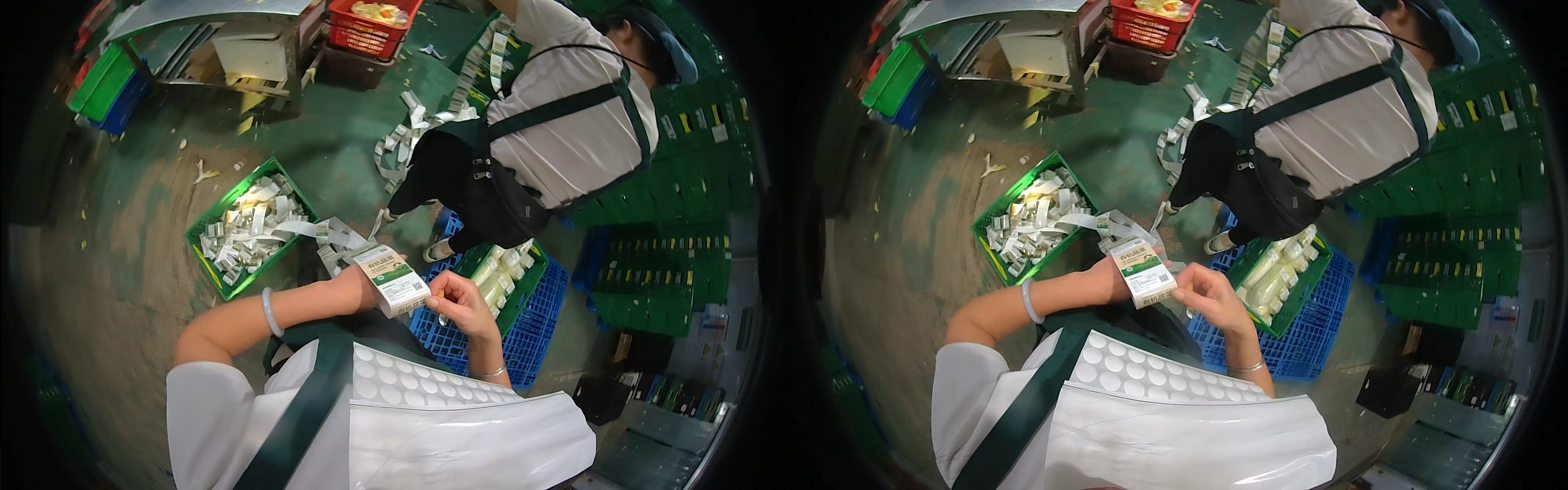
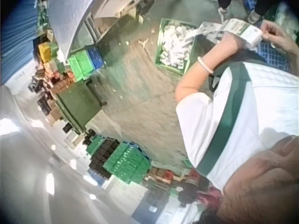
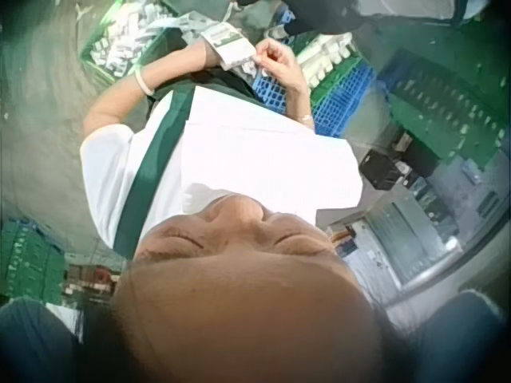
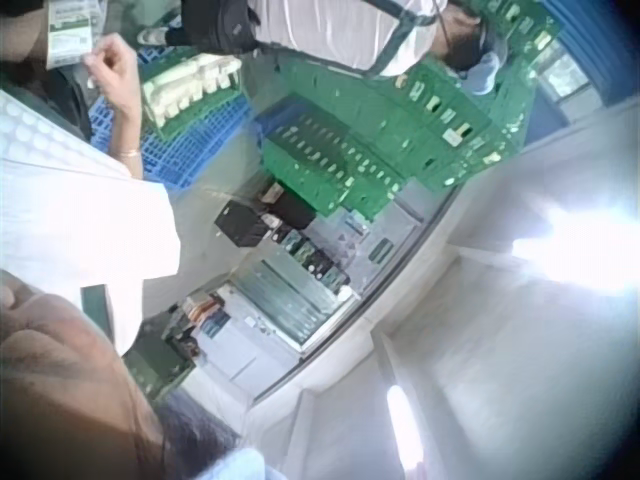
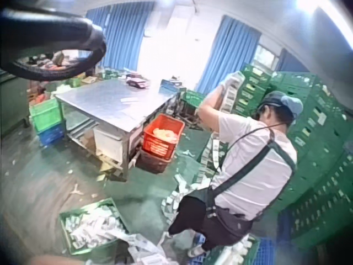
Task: The person separates individual stickers from a large sheet by hand, tearing them along perforated lines. They place the separated stickers into a green crate while discarding the backing material. Another person is visible in the background working with similar materials.
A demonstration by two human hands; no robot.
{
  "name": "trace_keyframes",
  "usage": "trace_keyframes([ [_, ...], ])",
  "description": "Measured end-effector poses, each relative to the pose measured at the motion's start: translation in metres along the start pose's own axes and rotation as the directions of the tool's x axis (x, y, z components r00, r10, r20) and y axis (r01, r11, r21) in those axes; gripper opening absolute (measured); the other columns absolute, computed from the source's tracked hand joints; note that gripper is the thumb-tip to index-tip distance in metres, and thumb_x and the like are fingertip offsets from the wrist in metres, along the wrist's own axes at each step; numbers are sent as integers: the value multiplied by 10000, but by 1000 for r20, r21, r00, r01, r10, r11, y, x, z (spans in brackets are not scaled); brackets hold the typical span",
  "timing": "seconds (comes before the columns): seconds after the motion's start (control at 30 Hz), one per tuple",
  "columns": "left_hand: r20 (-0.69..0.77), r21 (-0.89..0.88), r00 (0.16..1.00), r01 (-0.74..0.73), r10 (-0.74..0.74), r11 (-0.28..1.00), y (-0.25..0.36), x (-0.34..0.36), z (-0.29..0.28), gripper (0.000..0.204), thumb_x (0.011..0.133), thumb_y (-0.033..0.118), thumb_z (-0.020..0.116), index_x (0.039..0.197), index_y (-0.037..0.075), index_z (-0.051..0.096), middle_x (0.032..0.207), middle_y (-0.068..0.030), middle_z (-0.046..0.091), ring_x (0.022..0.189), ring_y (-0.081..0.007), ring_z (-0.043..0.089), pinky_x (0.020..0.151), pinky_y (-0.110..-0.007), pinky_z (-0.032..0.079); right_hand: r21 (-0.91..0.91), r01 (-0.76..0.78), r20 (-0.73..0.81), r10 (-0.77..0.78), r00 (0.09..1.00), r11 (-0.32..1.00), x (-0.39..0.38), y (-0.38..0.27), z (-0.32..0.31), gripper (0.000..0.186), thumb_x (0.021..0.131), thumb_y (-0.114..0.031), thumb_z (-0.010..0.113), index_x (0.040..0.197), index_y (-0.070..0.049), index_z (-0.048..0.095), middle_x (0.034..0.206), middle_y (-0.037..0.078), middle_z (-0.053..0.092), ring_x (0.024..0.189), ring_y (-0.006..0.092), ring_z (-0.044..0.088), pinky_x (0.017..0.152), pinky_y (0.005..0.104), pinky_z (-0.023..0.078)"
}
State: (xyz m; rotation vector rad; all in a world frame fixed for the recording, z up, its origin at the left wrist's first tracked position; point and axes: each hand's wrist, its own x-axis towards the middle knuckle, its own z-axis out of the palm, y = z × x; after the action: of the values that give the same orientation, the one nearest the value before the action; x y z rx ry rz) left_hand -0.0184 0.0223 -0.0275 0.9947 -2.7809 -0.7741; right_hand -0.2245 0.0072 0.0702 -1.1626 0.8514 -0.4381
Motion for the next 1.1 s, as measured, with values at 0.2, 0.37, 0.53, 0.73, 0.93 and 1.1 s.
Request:
trace_keyframes([
  [0.2, -167, -961, 916, -233, -365, -147, 27, -30, -45, 454, 884, 95, 523, 1311, 4, 400, 1241, -105, 516, 1109, -147, 509, 949, -294, 402, -475, 118, -21, -145, 989, 872, 10, -1, 1, 99, 830, -74, 613, 840, -22, 529, 696, -44, 506, 599, 29, 423, 521, 183, 347],
  [0.37, -267, -964, 750, -199, -605, 178, 27, -29, -30, 290, 912, 127, 482, 1160, -19, 524, 983, -62, 613, 879, -97, 548, 778, -274, 450, -381, 248, -312, -377, 872, 890, 26, -19, 21, 151, 795, -47, 638, 905, 1, 546, 728, 15, 577, 586, 49, 491, 534, 196, 400],
  [0.53, -116, -958, 819, 58, -562, 282, 38, -40, -43, 317, 921, 103, 467, 1222, 4, 484, 1088, -39, 575, 999, -95, 503, 874, -260, 404, -708, 286, -173, -551, 817, 646, 45, -35, 55, 230, 747, -31, 670, 945, -28, 553, 762, 73, 607, 554, 187, 570, 513, 280, 450],
  [0.73, -227, -938, 817, -37, -531, 344, 41, -49, -41, 345, 875, 134, 548, 1196, 16, 506, 1078, -87, 577, 989, -121, 531, 860, -284, 422, -779, 74, -259, -427, 866, 623, 39, -36, 53, 361, 695, -156, 745, 956, 2, 551, 847, 84, 570, 681, 196, 591, 592, 293, 470],
  [0.93, -478, -619, 816, -51, -324, 784, 31, -54, -40, 490, 770, 163, 669, 1207, 16, 505, 1164, -146, 563, 1101, -241, 529, 935, -350, 398, -687, 128, 13, -165, 986, 715, 23, 3, 33, 210, 779, -81, 657, 953, 21, 601, 812, 56, 583, 672, 91, 503, 590, 252, 425],
  [1.1, -243, -898, 919, -93, -309, 430, 27, -56, -19, 404, 833, 186, 617, 1173, -8, 522, 1105, -126, 599, 1024, -197, 558, 900, -326, 415, -344, 261, -133, -323, 937, 902, 39, -8, 40, 241, 812, -85, 622, 1028, 17, 596, 791, 23, 597, 659, 70, 499, 572, 242, 418],
])
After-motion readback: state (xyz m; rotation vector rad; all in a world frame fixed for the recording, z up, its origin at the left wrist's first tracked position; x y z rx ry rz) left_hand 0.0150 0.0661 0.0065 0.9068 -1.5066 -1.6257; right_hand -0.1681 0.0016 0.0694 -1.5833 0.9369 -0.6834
